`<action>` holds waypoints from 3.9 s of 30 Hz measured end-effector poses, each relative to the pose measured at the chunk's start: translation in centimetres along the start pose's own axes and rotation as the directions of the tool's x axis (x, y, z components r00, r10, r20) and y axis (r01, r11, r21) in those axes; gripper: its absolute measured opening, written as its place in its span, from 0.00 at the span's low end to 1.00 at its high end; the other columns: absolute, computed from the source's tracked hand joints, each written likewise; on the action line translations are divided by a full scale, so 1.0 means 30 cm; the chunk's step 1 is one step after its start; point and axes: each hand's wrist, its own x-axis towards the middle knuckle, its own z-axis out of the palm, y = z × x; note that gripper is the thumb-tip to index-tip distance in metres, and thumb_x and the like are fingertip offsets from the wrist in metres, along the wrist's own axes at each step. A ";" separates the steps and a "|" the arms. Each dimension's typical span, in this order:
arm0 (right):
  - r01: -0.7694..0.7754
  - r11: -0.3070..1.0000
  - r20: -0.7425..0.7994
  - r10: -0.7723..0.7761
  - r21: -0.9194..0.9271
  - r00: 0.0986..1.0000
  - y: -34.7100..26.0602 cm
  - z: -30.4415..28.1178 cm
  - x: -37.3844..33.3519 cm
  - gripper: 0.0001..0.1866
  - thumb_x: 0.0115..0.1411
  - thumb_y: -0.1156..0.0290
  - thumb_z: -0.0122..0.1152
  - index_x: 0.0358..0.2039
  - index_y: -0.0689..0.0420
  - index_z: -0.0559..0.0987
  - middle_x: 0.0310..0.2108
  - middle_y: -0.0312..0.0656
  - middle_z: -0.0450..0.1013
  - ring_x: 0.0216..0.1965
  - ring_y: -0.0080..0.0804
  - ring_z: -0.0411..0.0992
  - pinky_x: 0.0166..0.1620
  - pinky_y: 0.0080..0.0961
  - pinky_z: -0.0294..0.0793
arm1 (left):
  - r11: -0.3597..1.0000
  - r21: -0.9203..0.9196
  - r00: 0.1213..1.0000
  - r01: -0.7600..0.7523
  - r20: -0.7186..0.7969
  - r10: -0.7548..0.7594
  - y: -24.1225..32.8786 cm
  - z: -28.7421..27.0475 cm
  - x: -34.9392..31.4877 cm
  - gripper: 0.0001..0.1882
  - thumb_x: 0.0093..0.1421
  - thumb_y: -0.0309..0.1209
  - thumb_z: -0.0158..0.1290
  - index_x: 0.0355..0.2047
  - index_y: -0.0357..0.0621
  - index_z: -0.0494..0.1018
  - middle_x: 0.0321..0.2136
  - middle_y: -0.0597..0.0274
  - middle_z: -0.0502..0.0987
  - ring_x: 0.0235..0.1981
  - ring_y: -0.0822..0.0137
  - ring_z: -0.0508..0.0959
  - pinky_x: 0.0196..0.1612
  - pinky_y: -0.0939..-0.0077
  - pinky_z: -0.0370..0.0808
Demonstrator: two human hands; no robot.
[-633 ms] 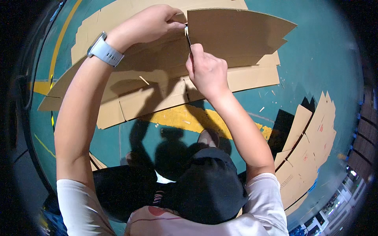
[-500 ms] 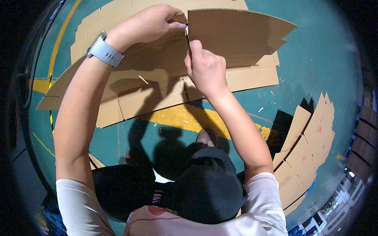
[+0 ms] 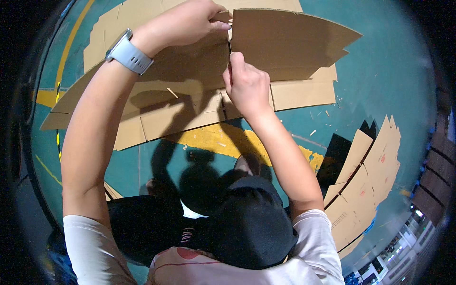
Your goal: The person uses a utility knife to score and cut a large piece of cardboard on the floor. They repeatedly score the material along straight lines and then snap the sections apart by hand. The process involves cutting, separating, and repositioning the cardboard pieces to continue the cutting task.
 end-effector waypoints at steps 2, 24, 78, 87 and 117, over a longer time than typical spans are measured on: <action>0.001 1.000 0.003 -0.001 0.002 1.000 -0.004 -0.011 -0.007 0.09 0.54 0.75 0.58 0.31 0.56 0.66 0.15 0.42 0.69 0.18 0.40 0.73 0.21 0.35 0.70 | 1.000 -0.014 1.000 0.005 0.014 -0.005 0.011 -0.013 -0.009 0.12 0.58 0.35 0.53 0.34 0.40 0.79 0.29 0.43 0.79 0.32 0.48 0.79 0.39 0.60 0.74; 0.046 0.997 0.012 -0.046 -0.063 0.999 0.014 -0.037 0.041 0.10 0.52 0.75 0.59 0.30 0.55 0.66 0.16 0.42 0.71 0.19 0.40 0.73 0.21 0.34 0.71 | 1.000 -0.005 0.998 -0.006 0.065 0.006 0.015 -0.028 -0.012 0.12 0.58 0.35 0.53 0.35 0.40 0.79 0.29 0.43 0.78 0.31 0.48 0.79 0.38 0.61 0.75; 0.095 0.994 0.077 -0.100 0.062 0.992 -0.107 0.012 -0.003 0.11 0.53 0.75 0.60 0.31 0.56 0.66 0.15 0.43 0.69 0.18 0.41 0.73 0.21 0.35 0.70 | 0.992 0.045 0.990 -0.115 -0.074 0.119 -0.076 -0.006 -0.128 0.10 0.58 0.33 0.54 0.27 0.38 0.78 0.23 0.44 0.77 0.27 0.47 0.78 0.34 0.60 0.74; 0.088 0.994 0.153 -0.097 0.060 0.983 -0.127 -0.067 -0.037 0.11 0.53 0.75 0.59 0.33 0.56 0.67 0.15 0.43 0.69 0.18 0.40 0.73 0.21 0.35 0.71 | 0.990 0.024 0.988 -0.142 -0.054 0.143 -0.062 -0.028 -0.140 0.10 0.57 0.33 0.54 0.27 0.38 0.78 0.23 0.43 0.77 0.27 0.48 0.78 0.34 0.60 0.74; -0.065 0.998 0.265 0.056 0.026 0.963 -0.065 -0.126 -0.235 0.08 0.55 0.75 0.59 0.33 0.57 0.68 0.16 0.44 0.70 0.18 0.41 0.73 0.22 0.34 0.71 | 0.959 0.284 0.996 -0.012 0.085 -0.013 -0.154 -0.069 -0.259 0.23 0.62 0.48 0.53 0.40 0.38 0.75 0.22 0.54 0.72 0.22 0.65 0.71 0.28 0.68 0.69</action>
